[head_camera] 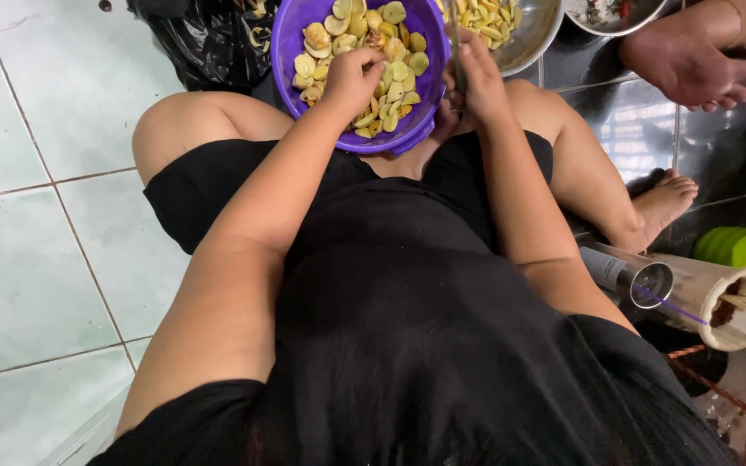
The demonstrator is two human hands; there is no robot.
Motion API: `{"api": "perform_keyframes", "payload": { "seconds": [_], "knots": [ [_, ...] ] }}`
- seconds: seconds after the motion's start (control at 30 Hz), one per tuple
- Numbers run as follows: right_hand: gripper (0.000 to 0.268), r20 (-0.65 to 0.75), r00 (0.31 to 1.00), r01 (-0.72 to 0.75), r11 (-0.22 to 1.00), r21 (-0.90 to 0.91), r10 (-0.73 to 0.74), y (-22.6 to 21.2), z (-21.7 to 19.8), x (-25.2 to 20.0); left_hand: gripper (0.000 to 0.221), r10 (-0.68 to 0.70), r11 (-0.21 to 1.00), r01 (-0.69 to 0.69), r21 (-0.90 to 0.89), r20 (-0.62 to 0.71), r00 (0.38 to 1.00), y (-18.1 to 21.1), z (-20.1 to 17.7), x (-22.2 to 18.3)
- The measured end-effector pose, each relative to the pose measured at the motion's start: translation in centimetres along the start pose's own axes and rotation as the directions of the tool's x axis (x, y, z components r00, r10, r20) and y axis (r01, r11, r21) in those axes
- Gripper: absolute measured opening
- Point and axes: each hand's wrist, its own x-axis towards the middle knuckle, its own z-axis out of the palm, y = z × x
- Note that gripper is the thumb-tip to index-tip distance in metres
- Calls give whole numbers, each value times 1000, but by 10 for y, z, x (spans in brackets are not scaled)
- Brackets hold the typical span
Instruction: Peeling and slicing jengkol beans manually with a knife while sitting on the floor.
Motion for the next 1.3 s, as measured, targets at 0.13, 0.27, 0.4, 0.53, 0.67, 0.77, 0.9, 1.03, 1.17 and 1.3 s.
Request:
{"api": "perform_keyframes", "payload": {
  "seconds": [0.13, 0.27, 0.4, 0.53, 0.67, 0.77, 0.9, 1.03, 1.17, 1.3],
  "knots": [
    [46, 139, 983, 131, 988, -86, -119, -10, 45, -11, 17, -251, 855, 249, -455, 57, 966, 32, -13, 4],
    [49, 152, 988, 19, 998, -54, -10, -17, 60, -16, 7, -244, 796, 211, -567, 19, 970, 63, -27, -1],
    [48, 175, 984, 22, 999, -28, -17, -25, 65, -21, 11, -303, 716, 228, -660, -1, 953, 75, -31, -4],
    [51, 194, 981, 36, 999, -40, -27, -27, 70, -23, 9, -319, 711, 202, -674, -53, 946, 69, -28, -5],
    [50, 196, 978, 77, 996, -40, -68, -23, 71, -22, 7, -308, 703, 186, -687, -57, 950, 71, -28, -6],
    [49, 195, 976, 108, 993, -47, -97, -21, 72, -23, 6, -312, 722, 193, -664, -64, 948, 75, -29, -8],
    [44, 179, 974, 148, 988, -48, -137, -17, 74, -22, 4, -315, 709, 188, -679, -67, 947, 80, -30, -9],
    [41, 164, 970, 183, 983, -20, -177, -12, 77, -19, 3, -302, 729, 173, -663, -85, 949, 83, -28, -9],
    [38, 112, 968, 233, 969, -80, -224, -10, 82, -18, 3, -296, 723, 159, -672, -92, 951, 83, -25, -11],
    [39, 71, 962, 269, 960, -77, -264, -8, 90, -19, 12, -392, 632, 204, -748, -81, 916, 85, -19, -12]
  ]
}}
